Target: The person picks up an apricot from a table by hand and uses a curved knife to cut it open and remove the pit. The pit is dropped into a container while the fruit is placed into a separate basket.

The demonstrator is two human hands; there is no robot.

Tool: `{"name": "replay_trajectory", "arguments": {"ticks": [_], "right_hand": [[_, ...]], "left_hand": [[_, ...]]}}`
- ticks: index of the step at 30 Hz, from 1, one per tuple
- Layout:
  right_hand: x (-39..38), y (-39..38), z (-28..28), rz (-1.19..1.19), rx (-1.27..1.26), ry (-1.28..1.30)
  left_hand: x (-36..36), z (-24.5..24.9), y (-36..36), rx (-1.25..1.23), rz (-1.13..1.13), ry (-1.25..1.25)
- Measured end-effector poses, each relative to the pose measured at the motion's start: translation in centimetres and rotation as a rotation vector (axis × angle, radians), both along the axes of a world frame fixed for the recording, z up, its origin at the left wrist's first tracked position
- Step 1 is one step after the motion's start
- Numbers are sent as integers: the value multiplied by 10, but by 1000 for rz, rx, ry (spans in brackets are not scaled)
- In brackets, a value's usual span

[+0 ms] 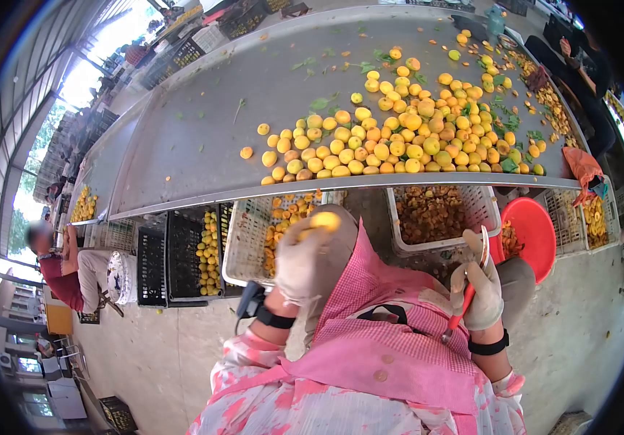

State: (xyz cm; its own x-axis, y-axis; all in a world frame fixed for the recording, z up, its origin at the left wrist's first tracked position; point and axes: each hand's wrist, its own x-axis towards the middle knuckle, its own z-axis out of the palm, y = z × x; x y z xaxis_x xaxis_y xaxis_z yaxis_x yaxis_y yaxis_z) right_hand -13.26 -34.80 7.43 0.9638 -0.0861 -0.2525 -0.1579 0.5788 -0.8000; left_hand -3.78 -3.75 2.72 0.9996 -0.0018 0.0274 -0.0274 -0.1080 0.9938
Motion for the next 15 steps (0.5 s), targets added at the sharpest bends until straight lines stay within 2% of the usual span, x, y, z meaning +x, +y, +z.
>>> {"name": "replay_trajectory", "arguments": {"ticks": [1, 2, 3, 6, 8, 9, 10, 12, 13, 15], "right_hand": [[-4, 0, -3, 27, 6, 27], [-9, 0, -7, 56, 13, 56], [-14, -2, -14, 53, 19, 58], [-28, -6, -27, 202, 75, 193], [-33, -10, -36, 208, 140, 191], [-36, -11, -38, 209, 202, 181], [-37, -12, -37, 201, 198, 183], [-38, -18, -33, 195, 37, 185], [-36, -21, -28, 169, 28, 190], [-29, -24, -17, -149, 177, -63]], "left_hand": [[4, 8, 11, -226, 220, 210], [6, 7, 21, -204, 356, 214], [7, -15, 49, -177, 348, 217], [5, -19, 59, -194, 380, 245], [2, -19, 47, -272, 269, 146], [2, -13, 37, -274, 269, 151], [2, -5, 24, -322, 156, 183], [2, 6, 2, -416, -69, 226], [2, 8, -10, -425, -95, 234], [2, 15, -35, -421, -283, 253]]}}
